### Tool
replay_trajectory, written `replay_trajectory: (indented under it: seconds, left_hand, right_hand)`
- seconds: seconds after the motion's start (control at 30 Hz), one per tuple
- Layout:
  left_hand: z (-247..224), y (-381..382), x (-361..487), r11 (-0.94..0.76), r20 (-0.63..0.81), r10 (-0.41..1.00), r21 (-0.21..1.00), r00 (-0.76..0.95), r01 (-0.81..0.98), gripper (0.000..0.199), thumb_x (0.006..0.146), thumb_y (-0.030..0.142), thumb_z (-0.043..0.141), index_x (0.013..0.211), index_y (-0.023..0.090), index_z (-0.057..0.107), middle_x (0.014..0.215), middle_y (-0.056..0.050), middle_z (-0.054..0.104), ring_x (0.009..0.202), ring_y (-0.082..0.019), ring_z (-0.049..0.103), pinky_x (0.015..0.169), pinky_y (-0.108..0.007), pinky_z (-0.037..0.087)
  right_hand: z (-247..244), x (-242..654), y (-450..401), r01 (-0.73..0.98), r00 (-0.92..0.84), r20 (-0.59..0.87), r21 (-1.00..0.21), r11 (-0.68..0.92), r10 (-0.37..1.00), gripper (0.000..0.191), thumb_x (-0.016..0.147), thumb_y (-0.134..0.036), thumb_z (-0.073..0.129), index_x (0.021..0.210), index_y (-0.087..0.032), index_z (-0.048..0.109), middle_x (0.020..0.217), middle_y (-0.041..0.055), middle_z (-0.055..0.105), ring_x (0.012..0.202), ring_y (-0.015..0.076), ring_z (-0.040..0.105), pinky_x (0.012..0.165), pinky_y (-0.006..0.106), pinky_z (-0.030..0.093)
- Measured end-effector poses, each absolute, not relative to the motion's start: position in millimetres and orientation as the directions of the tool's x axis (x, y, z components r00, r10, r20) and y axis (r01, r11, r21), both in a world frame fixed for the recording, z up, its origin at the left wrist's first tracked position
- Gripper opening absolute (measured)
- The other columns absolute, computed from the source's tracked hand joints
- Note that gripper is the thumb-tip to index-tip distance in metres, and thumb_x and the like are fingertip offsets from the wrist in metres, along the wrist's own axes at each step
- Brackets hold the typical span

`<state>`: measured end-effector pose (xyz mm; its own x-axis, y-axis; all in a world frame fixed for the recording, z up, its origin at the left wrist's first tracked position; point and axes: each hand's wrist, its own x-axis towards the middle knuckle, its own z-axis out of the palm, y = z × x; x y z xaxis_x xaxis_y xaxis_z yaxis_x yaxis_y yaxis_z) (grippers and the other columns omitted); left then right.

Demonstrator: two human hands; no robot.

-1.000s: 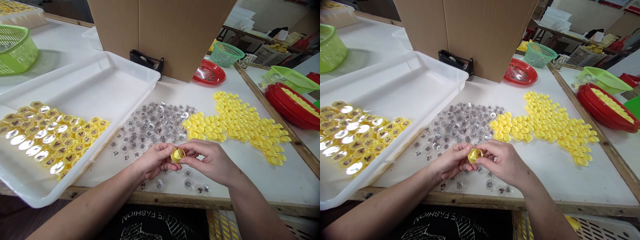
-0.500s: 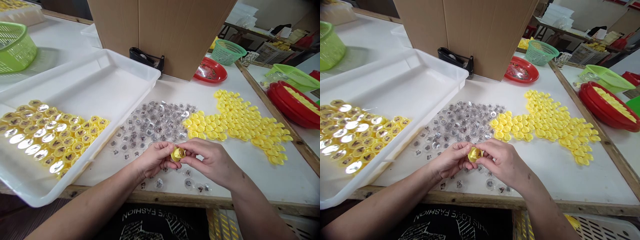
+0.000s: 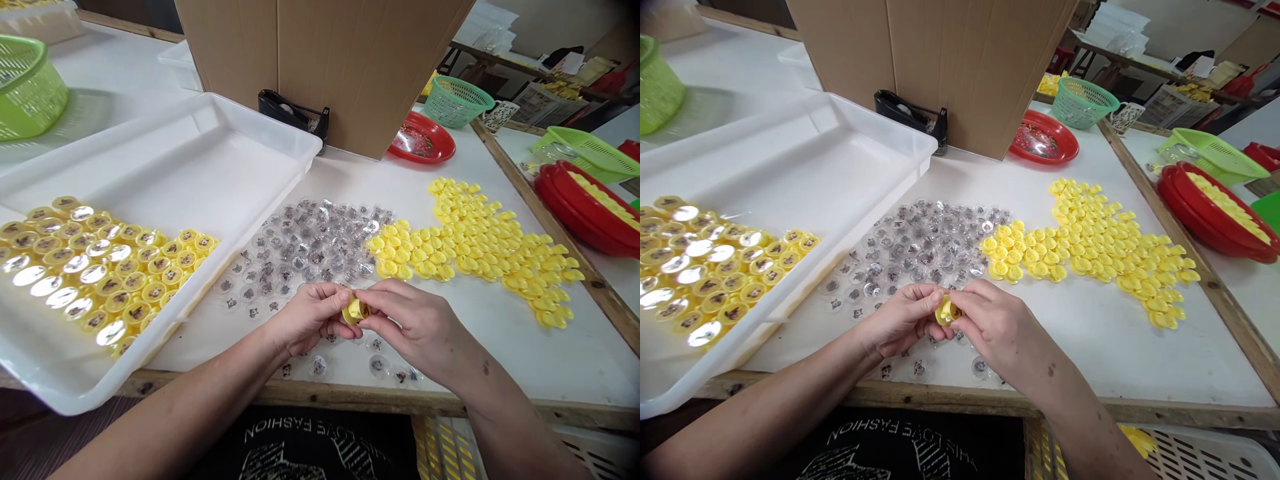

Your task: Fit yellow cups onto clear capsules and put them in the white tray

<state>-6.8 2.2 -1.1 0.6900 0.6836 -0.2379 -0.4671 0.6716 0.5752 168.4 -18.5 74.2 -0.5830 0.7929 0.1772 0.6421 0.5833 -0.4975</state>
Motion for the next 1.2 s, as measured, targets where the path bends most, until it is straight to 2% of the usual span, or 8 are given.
replay_trajectory:
  seconds: [0.17, 0.3, 0.4, 0.53, 0.7, 0.83, 0.97, 1.2]
  left_hand:
    - [-2, 5, -9, 0.67, -0.246, 0.675, 0.599, 0.696, -0.438, 0.029, 0.081, 0.033, 0.069, 0.088, 0.005, 0.065, 0.074, -0.012, 0.065, 0.06, -0.014, 0.065, 0.053, -0.015, 0.053]
    - [1, 6, -9, 0.628, -0.225, 0.687, 0.662, 0.691, -0.409, 0.034, 0.085, 0.04, 0.062, 0.095, 0.007, 0.065, 0.08, -0.01, 0.064, 0.067, -0.012, 0.062, 0.063, -0.018, 0.054]
    - [6, 3, -8, 0.499, -0.169, 0.732, 0.793, 0.66, -0.35, 0.037, 0.085, 0.043, 0.062, 0.099, 0.01, 0.062, 0.085, -0.009, 0.061, 0.076, -0.013, 0.059, 0.071, -0.021, 0.051]
    - [10, 1, -7, 0.31, -0.111, 0.805, 0.916, 0.583, -0.255, 0.028, 0.082, 0.034, 0.068, 0.097, 0.012, 0.059, 0.085, -0.004, 0.057, 0.077, -0.011, 0.053, 0.069, -0.02, 0.044]
    - [7, 2, -6, 0.105, -0.01, 0.881, 0.979, 0.473, -0.174, 0.036, 0.078, 0.029, 0.07, 0.109, 0.014, 0.059, 0.1, -0.008, 0.058, 0.09, -0.017, 0.055, 0.078, -0.027, 0.046]
    - [9, -1, -7, 0.139, -0.049, 0.913, 0.971, 0.405, -0.196, 0.034, 0.072, 0.031, 0.076, 0.093, 0.013, 0.057, 0.085, -0.008, 0.064, 0.077, -0.017, 0.059, 0.067, -0.026, 0.047]
    - [11, -2, -9, 0.147, -0.095, 0.922, 0.983, 0.374, -0.111, 0.031, 0.071, 0.033, 0.076, 0.087, 0.013, 0.059, 0.081, -0.007, 0.064, 0.073, -0.017, 0.058, 0.064, -0.026, 0.045]
    - [-1, -2, -1, 0.202, -0.217, 0.921, 0.976, 0.322, 0.08, 0.028, 0.063, 0.032, 0.078, 0.079, 0.015, 0.062, 0.069, -0.001, 0.06, 0.06, -0.012, 0.048, 0.051, -0.023, 0.035]
  right_hand:
    - [67, 163, -21, 0.656, -0.551, 0.217, -0.484, 0.579, 0.805, 0.02, 0.087, -0.004, 0.053, 0.104, -0.012, 0.061, 0.093, 0.0089, 0.058, 0.081, 0.0193, 0.058, 0.069, 0.033, 0.051]
    - [58, 160, -22, 0.68, -0.496, 0.262, -0.476, 0.558, 0.828, 0.019, 0.086, -0.007, 0.056, 0.103, -0.012, 0.062, 0.092, 0.0087, 0.057, 0.078, 0.0195, 0.058, 0.067, 0.033, 0.052]
    - [51, 158, -25, 0.686, -0.425, 0.322, -0.495, 0.533, 0.846, 0.022, 0.084, -0.005, 0.055, 0.103, -0.013, 0.062, 0.092, 0.0083, 0.056, 0.08, 0.0197, 0.058, 0.069, 0.033, 0.052]
    - [46, 162, -28, 0.642, -0.301, 0.348, -0.615, 0.459, 0.888, 0.023, 0.08, -0.005, 0.064, 0.1, -0.015, 0.061, 0.091, 0.0049, 0.054, 0.073, 0.0153, 0.055, 0.064, 0.028, 0.05]
    - [36, 172, -26, 0.444, -0.189, 0.236, -0.845, 0.297, 0.953, 0.026, 0.081, -0.017, 0.068, 0.106, -0.02, 0.06, 0.098, 0.0036, 0.056, 0.078, 0.0149, 0.055, 0.065, 0.027, 0.049]
    - [24, 170, -25, 0.278, -0.168, 0.113, -0.948, 0.157, 0.979, 0.02, 0.083, -0.022, 0.067, 0.102, -0.023, 0.06, 0.092, 0.0005, 0.061, 0.079, 0.0156, 0.058, 0.071, 0.029, 0.049]
    - [12, 165, -26, 0.123, -0.156, 0.039, -0.991, 0.059, 0.987, 0.016, 0.082, -0.023, 0.067, 0.097, -0.021, 0.061, 0.088, 0.0011, 0.063, 0.079, 0.0172, 0.059, 0.073, 0.03, 0.051]
    - [-7, 173, -27, 0.112, -0.148, -0.06, -0.993, -0.043, 0.987, 0.016, 0.082, -0.031, 0.067, 0.095, -0.022, 0.063, 0.085, 0.0033, 0.067, 0.074, 0.0192, 0.065, 0.062, 0.023, 0.056]
